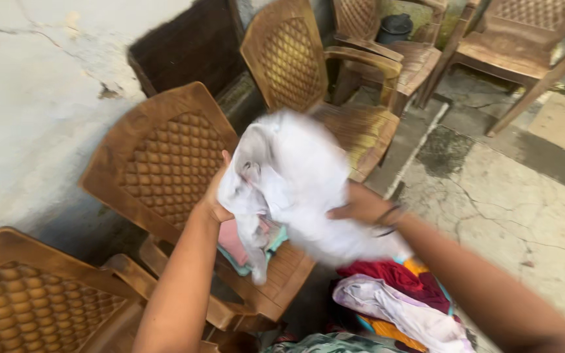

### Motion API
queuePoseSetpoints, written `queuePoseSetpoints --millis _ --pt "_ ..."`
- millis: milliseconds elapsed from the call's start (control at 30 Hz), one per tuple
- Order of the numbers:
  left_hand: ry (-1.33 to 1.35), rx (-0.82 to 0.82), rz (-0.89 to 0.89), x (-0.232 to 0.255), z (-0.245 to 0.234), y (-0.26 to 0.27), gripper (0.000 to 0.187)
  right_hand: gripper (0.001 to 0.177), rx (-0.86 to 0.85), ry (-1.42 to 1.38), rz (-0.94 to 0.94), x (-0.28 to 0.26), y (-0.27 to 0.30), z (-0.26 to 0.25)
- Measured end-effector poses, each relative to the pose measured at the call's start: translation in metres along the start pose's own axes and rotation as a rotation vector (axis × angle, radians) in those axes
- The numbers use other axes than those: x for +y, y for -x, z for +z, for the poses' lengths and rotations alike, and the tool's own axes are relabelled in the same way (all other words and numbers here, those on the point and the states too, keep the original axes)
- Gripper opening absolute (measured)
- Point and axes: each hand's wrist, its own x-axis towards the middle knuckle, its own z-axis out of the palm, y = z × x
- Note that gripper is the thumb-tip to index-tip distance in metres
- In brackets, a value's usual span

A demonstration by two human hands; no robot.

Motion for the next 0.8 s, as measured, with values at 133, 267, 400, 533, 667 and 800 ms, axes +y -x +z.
queuePoseSetpoints --millis 133,267,400,533,667,800 --pt "-0.079 -0.019 -0.164 -0.005 -0.052 -0.025 0.051 0.047 -0.059 0.343 0.461 0.048 -0.027 0.036" --pt "-0.33 0.135 -0.121 0.014 -0.068 -0.019 0.042 0.044 0.198 0.445 0.368 0.062 -0.034 -0.01" --pt "-1.19 0.577 -0.132 0.038 -0.063 0.017 0.043 0.034 0.29 0.259 0.618 0.023 -0.041 -0.051" --pt "-1.63 0.868 -0.128 0.06 -0.066 0.05 0.049 0.035 0.375 -0.043 0.325 -0.011 -0.054 -0.061" --pt "-1.403 0.89 0.107 0.081 -0.097 0.08 0.043 0.041 0.145 0.049 0.199 -0.027 -0.075 -0.067" --pt "-0.722 0.735 0.255 0.102 -0.126 0.112 0.021 0.062 0.104 0.466 0.287 -0.041 -0.101 -0.062"
